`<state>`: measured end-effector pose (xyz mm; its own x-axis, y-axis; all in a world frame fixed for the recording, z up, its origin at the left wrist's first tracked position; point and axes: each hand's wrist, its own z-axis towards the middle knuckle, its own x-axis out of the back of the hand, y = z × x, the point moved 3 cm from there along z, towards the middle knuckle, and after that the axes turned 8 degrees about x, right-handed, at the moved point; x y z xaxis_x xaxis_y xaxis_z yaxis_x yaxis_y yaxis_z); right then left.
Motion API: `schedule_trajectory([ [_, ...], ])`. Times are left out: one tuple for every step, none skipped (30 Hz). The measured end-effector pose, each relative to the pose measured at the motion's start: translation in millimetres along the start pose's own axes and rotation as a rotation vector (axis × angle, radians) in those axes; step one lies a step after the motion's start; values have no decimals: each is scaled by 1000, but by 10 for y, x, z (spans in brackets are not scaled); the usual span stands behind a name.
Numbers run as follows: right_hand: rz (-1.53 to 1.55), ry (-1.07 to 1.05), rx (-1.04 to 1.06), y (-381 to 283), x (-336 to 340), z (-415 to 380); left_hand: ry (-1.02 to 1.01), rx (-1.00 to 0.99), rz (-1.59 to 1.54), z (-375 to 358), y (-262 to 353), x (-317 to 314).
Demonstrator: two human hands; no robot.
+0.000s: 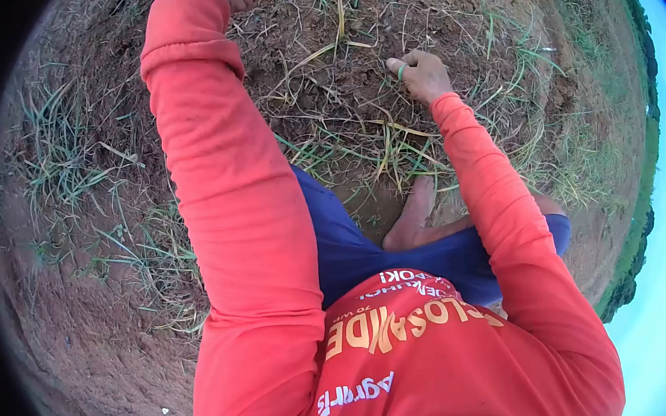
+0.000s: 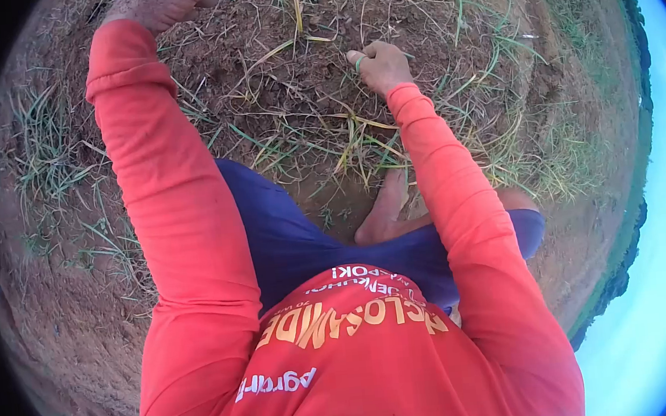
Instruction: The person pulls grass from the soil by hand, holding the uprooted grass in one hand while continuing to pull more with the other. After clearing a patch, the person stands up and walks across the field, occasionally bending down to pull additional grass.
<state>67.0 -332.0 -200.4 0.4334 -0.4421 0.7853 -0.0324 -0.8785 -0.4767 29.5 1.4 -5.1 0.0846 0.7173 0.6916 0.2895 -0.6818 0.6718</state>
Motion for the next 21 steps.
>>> schedule_trajectory([
  [-212,50,77,-205,-116,-75,28,-19,1,15,-48,-7],
  [-273,123,30,-335,-246,-139,59,-39,-3,16,-59,4],
  [-399,82,-25,-43,-137,-504,-44,-11,-82,-65,-26,-214],
  [-420,68,-7,-8,-244,-384,-38,-53,-54,-52,1,-160],
  [-437,42,11,19,-352,-251,-38,-85,-21,-49,14,-111],
  [-402,26,19,-65,-349,-161,-36,-64,-13,-33,22,-66],
  [-381,-8,18,-91,-302,-141,-48,-32,-22,-34,17,-71],
  [-361,-43,17,-122,-269,-123,-60,2,-31,-39,4,-72],
  [-358,-22,-24,-211,-236,-151,-42,-10,-27,-52,-13,-55],
  [-354,1,-69,-320,-218,-215,-28,-25,-23,-69,-28,-39],
  [-349,26,-119,-374,-221,-266,-18,-44,-20,-75,-19,-41],
  [-355,49,-120,-243,-365,-171,-29,-26,-5,-55,-3,-64],
  [-357,11,-78,-191,-402,-92,-36,-6,10,-15,1,-84],
  [-359,-31,-33,-143,-441,-15,-42,19,25,19,-17,-94],
  [-359,-77,15,-95,-502,47,-43,-2,59,41,-26,-96],
  [-67,-44,-61,16,-511,58,-43,-19,91,61,-38,-101],
  [117,-74,-137,135,-509,83,-46,-38,121,70,-58,-112],
  [299,-101,-218,194,-466,64,-34,-17,97,69,-86,-119],
  [481,-124,-298,107,-391,0,-20,3,71,69,-106,-122],
  [584,-120,-357,32,-283,-85,-5,21,46,77,-120,-120],
  [608,-154,-304,-54,-184,-131,-2,30,69,85,-128,-123],
])
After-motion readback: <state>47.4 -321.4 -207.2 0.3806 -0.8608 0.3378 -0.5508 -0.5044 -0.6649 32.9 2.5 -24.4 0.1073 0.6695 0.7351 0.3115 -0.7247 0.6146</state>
